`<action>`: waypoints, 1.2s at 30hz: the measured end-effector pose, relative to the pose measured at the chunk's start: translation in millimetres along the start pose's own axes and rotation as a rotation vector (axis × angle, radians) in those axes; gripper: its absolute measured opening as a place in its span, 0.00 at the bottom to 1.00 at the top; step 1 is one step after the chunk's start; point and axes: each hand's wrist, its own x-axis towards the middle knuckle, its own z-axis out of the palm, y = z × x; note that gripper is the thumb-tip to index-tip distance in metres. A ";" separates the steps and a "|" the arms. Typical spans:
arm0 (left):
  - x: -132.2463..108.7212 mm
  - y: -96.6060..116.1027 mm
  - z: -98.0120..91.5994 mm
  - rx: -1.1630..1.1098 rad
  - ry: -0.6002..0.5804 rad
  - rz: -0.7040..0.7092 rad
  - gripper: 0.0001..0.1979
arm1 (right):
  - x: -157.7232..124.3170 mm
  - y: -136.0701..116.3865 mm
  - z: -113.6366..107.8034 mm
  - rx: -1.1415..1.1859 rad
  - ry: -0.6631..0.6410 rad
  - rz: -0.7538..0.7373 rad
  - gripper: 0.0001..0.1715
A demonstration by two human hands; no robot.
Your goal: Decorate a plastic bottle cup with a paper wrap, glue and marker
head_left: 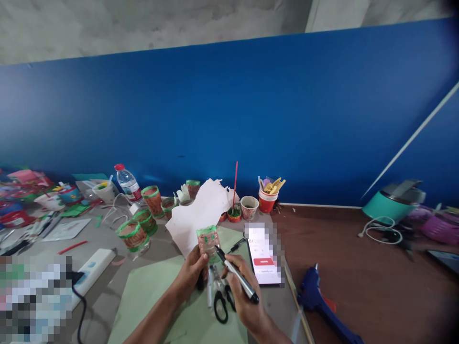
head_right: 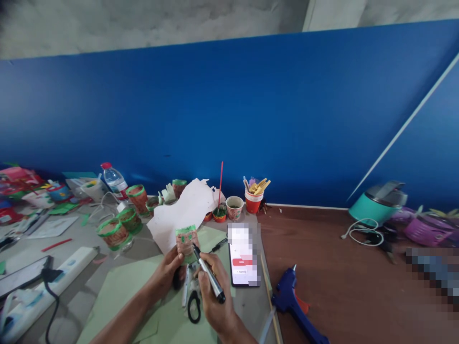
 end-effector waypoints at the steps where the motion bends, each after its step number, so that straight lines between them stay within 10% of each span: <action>1: 0.4 -0.7 -0.3 0.002 -0.001 0.003 0.28 | -0.3 0.5 -0.2 0.004 0.023 0.004 0.14; 36: 1.7 -2.9 -0.7 0.004 -0.023 -0.030 0.32 | -0.7 8.5 -5.2 -0.043 0.029 0.084 0.15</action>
